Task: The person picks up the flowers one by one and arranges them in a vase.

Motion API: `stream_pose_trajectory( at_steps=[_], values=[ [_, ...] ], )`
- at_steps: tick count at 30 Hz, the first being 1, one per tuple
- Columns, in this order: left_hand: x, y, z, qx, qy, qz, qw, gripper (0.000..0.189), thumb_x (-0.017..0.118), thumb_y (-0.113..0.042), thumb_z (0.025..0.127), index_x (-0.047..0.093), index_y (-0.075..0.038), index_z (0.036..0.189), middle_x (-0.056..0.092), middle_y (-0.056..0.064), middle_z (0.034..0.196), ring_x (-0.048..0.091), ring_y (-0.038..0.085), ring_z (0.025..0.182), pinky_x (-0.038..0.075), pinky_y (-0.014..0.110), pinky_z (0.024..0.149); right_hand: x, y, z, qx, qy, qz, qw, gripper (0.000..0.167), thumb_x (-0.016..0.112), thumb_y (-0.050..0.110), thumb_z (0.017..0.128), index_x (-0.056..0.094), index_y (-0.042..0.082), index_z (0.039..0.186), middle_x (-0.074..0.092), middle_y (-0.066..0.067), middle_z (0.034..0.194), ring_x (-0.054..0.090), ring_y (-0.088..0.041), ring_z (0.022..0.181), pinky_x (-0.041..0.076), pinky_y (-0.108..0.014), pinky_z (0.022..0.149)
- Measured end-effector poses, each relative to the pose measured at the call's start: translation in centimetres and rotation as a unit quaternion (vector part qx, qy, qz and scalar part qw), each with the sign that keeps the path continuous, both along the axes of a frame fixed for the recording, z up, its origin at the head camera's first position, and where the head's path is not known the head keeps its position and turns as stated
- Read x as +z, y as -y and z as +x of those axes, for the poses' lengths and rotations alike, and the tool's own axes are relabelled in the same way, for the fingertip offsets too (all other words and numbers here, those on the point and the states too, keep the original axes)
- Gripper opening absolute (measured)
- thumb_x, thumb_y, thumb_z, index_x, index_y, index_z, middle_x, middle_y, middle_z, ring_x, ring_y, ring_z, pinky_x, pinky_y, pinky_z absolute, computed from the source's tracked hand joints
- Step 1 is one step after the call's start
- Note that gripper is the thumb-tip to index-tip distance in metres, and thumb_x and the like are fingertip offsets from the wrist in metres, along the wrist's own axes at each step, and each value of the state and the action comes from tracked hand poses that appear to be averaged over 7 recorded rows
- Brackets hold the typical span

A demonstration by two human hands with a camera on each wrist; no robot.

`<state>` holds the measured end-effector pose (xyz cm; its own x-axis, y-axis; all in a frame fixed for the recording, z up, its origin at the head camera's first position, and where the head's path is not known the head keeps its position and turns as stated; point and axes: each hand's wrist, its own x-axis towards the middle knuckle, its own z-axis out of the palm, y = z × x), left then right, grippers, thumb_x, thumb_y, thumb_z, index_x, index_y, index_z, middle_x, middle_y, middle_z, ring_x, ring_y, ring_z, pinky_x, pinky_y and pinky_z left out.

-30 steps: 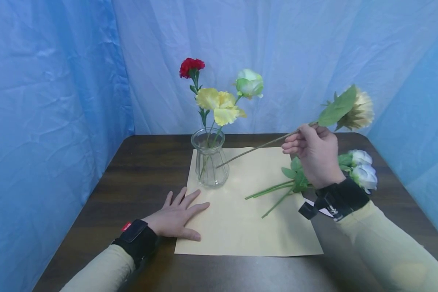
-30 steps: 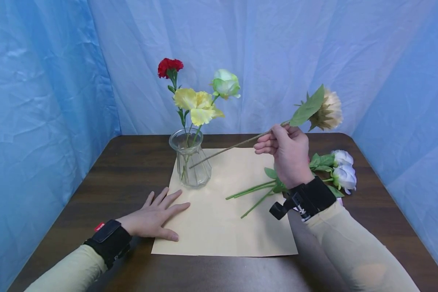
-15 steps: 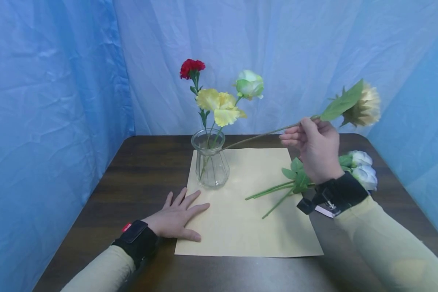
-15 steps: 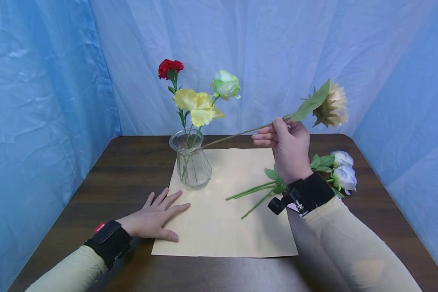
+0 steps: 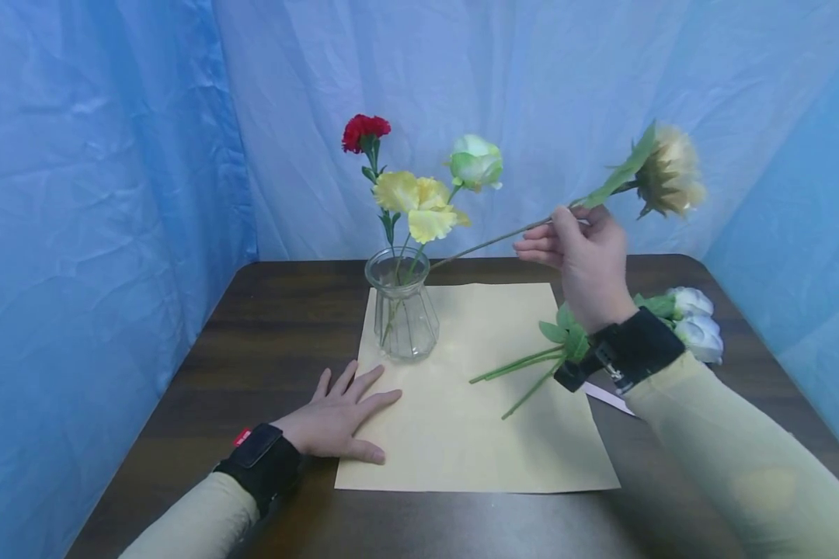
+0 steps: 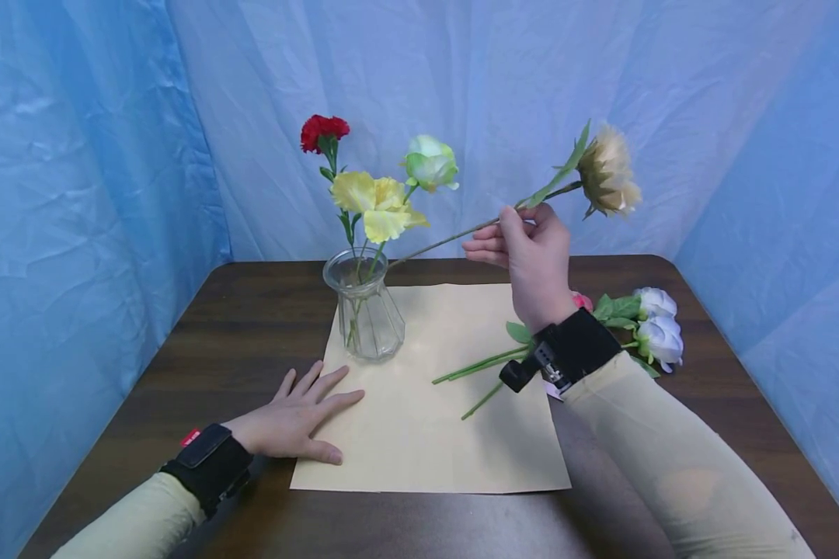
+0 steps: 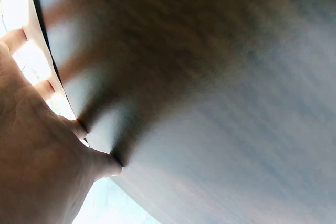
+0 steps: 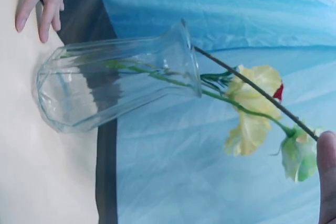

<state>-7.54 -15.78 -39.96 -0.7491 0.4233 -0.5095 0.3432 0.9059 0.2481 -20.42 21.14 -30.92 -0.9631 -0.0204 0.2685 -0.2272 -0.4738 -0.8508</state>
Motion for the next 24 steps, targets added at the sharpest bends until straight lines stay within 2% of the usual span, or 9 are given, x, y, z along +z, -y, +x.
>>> stream_pose_trajectory(
  at_steps=[4, 14, 24],
  values=[
    [0.1, 0.0, 0.0, 0.001, 0.000, 0.005, 1.0000, 0.096, 0.065, -0.077, 0.080, 0.031, -0.036, 0.161, 0.006, 0.008, 0.173, -0.008, 0.047, 0.155, -0.002, 0.078, 0.113, 0.4, 0.9, -0.3, 0.002, 0.012, 0.019, 0.9997, 0.030, 0.060, 0.022, 0.104, 0.041, 0.000, 0.114, 0.070, -0.019, 0.089, 0.076, -0.027, 0.076, 0.060, -0.042, 0.082],
    [-0.2, 0.3, 0.1, 0.001, -0.006, 0.023, 0.9997, 0.097, 0.064, -0.080, 0.079, 0.031, -0.038, 0.160, 0.006, 0.009, 0.172, -0.008, 0.046, 0.155, -0.005, 0.078, 0.113, 0.6, 3.4, -1.0, 0.011, 0.044, 0.069, 0.9966, 0.021, 0.060, 0.018, 0.104, 0.047, 0.002, 0.103, 0.074, -0.015, 0.082, 0.076, -0.025, 0.071, 0.062, -0.041, 0.073],
    [0.2, 0.0, 0.1, 0.005, 0.002, 0.007, 1.0000, 0.096, 0.065, -0.077, 0.081, 0.031, -0.037, 0.160, 0.005, 0.008, 0.173, -0.008, 0.046, 0.155, -0.005, 0.078, 0.113, 0.7, 5.5, -1.1, 0.006, 0.040, 0.171, 0.9845, 0.018, 0.060, 0.019, 0.104, 0.050, 0.004, 0.102, 0.073, -0.012, 0.074, 0.074, -0.024, 0.063, 0.063, -0.041, 0.070]
  ],
)
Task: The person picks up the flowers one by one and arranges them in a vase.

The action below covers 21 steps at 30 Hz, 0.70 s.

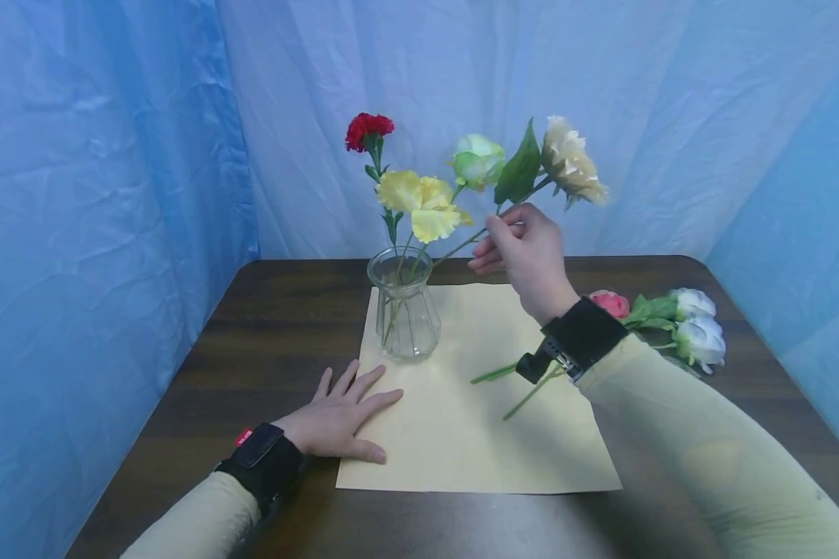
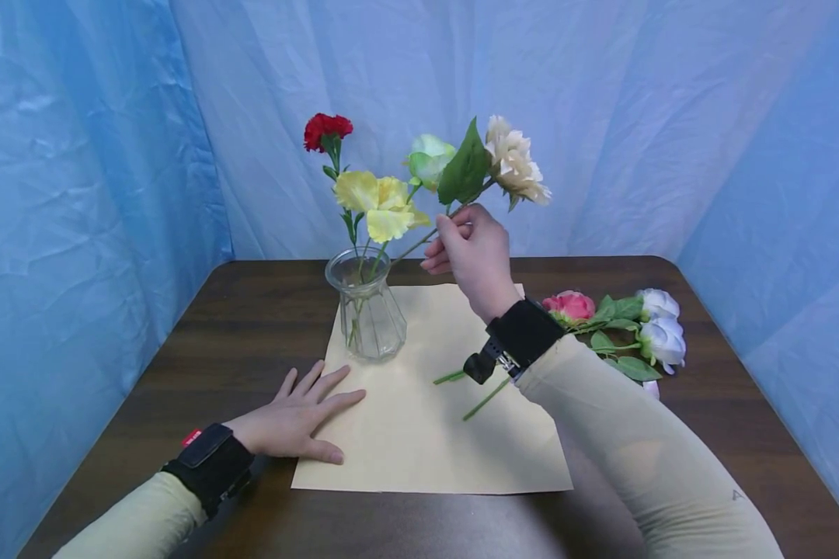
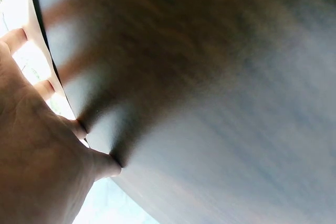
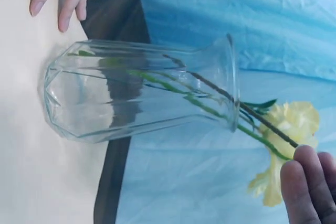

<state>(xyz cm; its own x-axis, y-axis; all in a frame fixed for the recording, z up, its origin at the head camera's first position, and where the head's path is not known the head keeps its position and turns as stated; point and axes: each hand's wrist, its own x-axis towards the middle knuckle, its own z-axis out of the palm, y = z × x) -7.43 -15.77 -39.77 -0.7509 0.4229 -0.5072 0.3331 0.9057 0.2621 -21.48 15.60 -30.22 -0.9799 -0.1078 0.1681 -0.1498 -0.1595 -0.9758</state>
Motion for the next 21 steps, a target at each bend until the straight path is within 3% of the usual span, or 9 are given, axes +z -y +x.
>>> stream_pose_trajectory(
  at_steps=[9, 21],
  values=[
    [-0.1, 0.0, 0.0, -0.006, -0.004, -0.006, 1.0000, 0.095, 0.064, -0.079, 0.080, 0.031, -0.040, 0.160, 0.006, 0.006, 0.173, -0.008, 0.045, 0.156, -0.004, 0.077, 0.114, -0.4, 1.3, 0.2, 0.020, 0.005, 0.063, 0.9978, 0.020, 0.058, 0.023, 0.105, 0.049, 0.005, 0.103, 0.071, -0.015, 0.079, 0.074, -0.026, 0.067, 0.063, -0.041, 0.073],
    [-0.1, 0.1, -0.1, -0.005, -0.003, -0.004, 1.0000, 0.095, 0.064, -0.078, 0.080, 0.031, -0.040, 0.160, 0.005, 0.006, 0.173, -0.008, 0.045, 0.156, -0.004, 0.077, 0.114, -1.3, 3.4, 0.0, 0.044, -0.006, 0.129, 0.9907, 0.022, 0.057, 0.023, 0.107, 0.052, 0.001, 0.106, 0.070, -0.019, 0.082, 0.073, -0.028, 0.067, 0.062, -0.037, 0.066]
  ],
)
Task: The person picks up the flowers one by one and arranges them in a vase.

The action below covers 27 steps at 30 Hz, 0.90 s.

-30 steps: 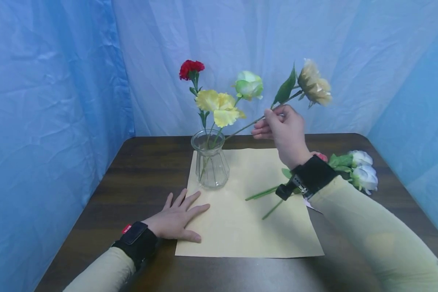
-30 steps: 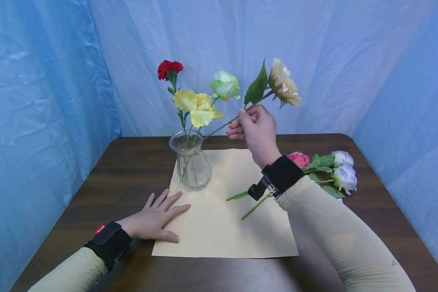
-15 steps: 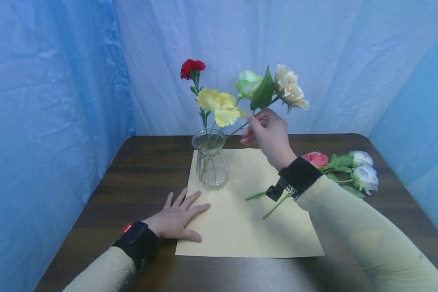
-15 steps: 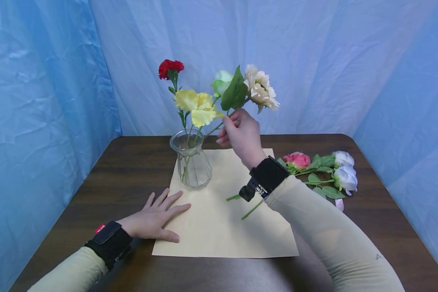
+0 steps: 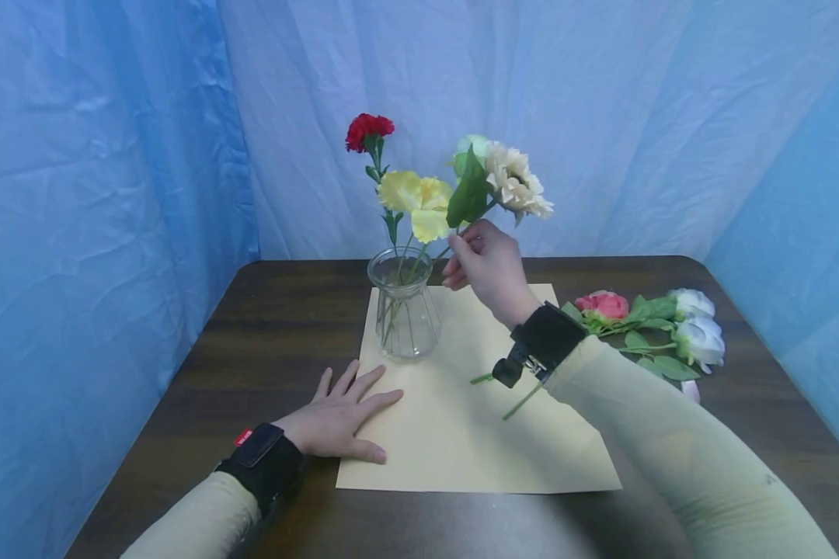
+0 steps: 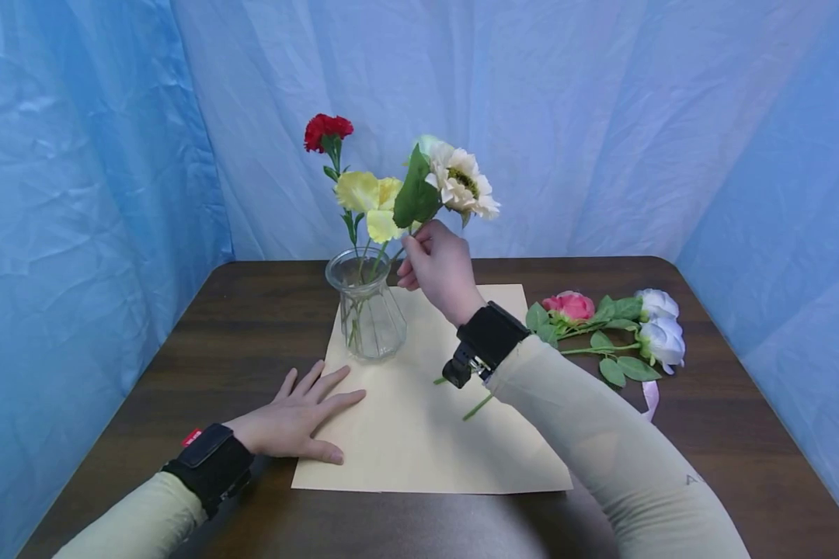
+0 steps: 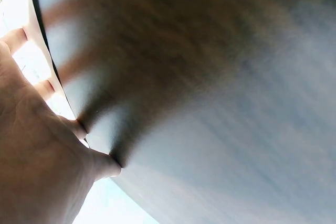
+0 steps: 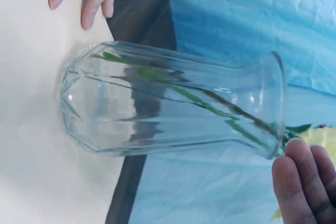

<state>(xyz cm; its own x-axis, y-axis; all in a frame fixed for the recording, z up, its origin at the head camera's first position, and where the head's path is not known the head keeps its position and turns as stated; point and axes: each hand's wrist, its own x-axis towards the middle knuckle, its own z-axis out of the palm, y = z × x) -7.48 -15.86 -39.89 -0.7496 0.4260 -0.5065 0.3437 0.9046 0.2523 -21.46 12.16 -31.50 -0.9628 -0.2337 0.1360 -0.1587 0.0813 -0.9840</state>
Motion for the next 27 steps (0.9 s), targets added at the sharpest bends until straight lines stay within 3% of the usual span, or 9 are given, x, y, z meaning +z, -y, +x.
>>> stream_pose_trajectory(
  at_steps=[27],
  values=[
    [-0.1, 0.0, 0.0, -0.001, -0.005, 0.009, 1.0000, 0.096, 0.065, -0.078, 0.081, 0.030, -0.038, 0.161, 0.006, 0.008, 0.173, -0.008, 0.047, 0.155, -0.004, 0.078, 0.113, -0.8, 1.4, -0.7, 0.024, 0.005, 0.022, 0.9994, 0.020, 0.055, 0.020, 0.108, 0.055, 0.000, 0.109, 0.068, -0.018, 0.080, 0.072, -0.029, 0.066, 0.062, -0.037, 0.064]
  ],
)
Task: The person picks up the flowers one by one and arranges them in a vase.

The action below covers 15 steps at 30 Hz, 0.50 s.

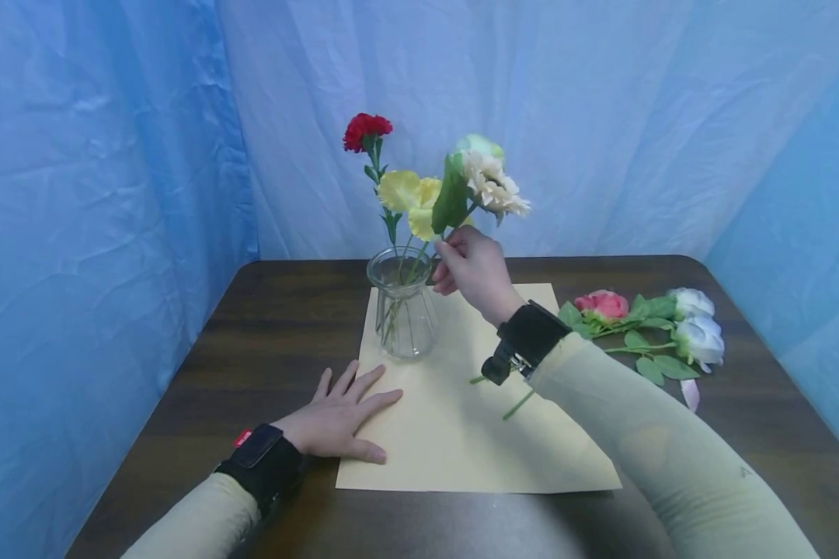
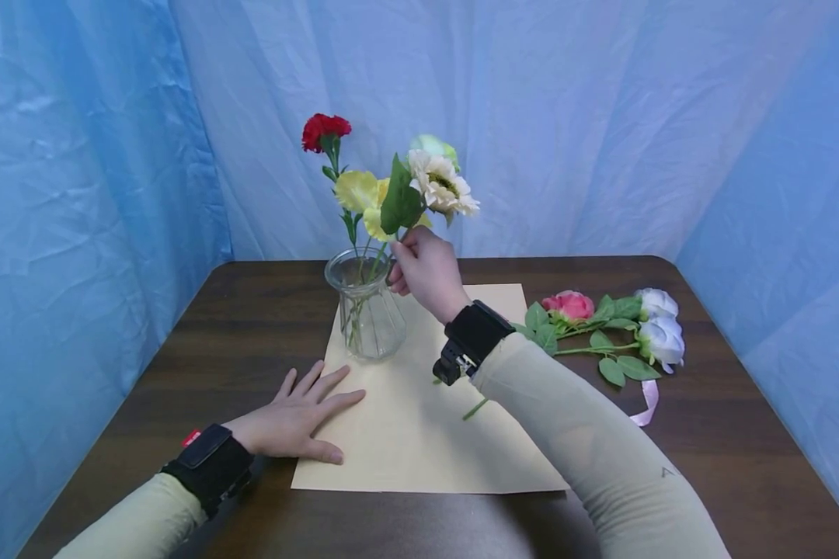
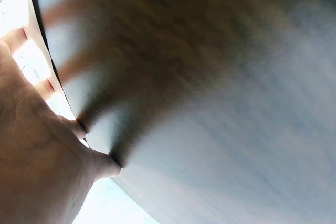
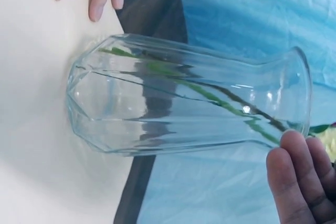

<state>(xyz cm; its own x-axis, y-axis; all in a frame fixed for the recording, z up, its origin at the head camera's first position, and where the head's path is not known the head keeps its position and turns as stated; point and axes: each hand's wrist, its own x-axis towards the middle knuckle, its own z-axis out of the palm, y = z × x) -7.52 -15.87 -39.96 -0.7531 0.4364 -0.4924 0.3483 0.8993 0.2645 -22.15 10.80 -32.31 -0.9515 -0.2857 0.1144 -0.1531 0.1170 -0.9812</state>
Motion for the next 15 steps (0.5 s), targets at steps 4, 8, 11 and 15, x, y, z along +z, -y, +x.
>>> stream_pose_trajectory(
  at_steps=[4, 8, 11, 15],
  values=[
    [0.00, 0.02, -0.03, -0.002, -0.003, -0.001, 1.0000, 0.095, 0.064, -0.079, 0.081, 0.031, -0.038, 0.160, 0.006, 0.009, 0.172, -0.007, 0.047, 0.155, -0.003, 0.078, 0.113, 0.13, 0.08, -0.21, 0.003, -0.003, 0.010, 0.9999, 0.019, 0.055, 0.019, 0.108, 0.056, 0.000, 0.111, 0.067, -0.017, 0.078, 0.072, -0.028, 0.065, 0.062, -0.036, 0.063],
    [0.02, -0.01, -0.05, -0.007, -0.006, -0.007, 0.9999, 0.094, 0.062, -0.080, 0.081, 0.030, -0.040, 0.160, 0.006, 0.007, 0.173, -0.007, 0.046, 0.155, -0.002, 0.078, 0.114, 0.26, 0.17, -0.37, 0.001, -0.015, 0.028, 0.9995, 0.019, 0.056, 0.019, 0.107, 0.057, 0.001, 0.110, 0.068, -0.015, 0.076, 0.071, -0.027, 0.062, 0.061, -0.036, 0.061],
    [0.01, -0.02, -0.02, -0.008, -0.005, -0.007, 0.9999, 0.094, 0.061, -0.081, 0.081, 0.030, -0.040, 0.160, 0.006, 0.007, 0.173, -0.007, 0.046, 0.155, -0.002, 0.078, 0.114, 0.38, 0.26, -0.46, 0.004, -0.022, 0.038, 0.9990, 0.019, 0.055, 0.019, 0.107, 0.057, 0.000, 0.110, 0.068, -0.016, 0.075, 0.071, -0.027, 0.061, 0.061, -0.038, 0.061],
    [0.07, -0.15, 0.43, -0.003, -0.010, -0.007, 0.9999, 0.095, 0.061, -0.081, 0.081, 0.030, -0.039, 0.160, 0.005, 0.007, 0.173, -0.008, 0.046, 0.155, -0.002, 0.078, 0.114, 0.58, 0.23, -0.22, 0.008, -0.029, 0.039, 0.9988, 0.019, 0.055, 0.018, 0.107, 0.056, -0.001, 0.110, 0.068, -0.017, 0.074, 0.070, -0.027, 0.059, 0.061, -0.040, 0.060]
  ],
)
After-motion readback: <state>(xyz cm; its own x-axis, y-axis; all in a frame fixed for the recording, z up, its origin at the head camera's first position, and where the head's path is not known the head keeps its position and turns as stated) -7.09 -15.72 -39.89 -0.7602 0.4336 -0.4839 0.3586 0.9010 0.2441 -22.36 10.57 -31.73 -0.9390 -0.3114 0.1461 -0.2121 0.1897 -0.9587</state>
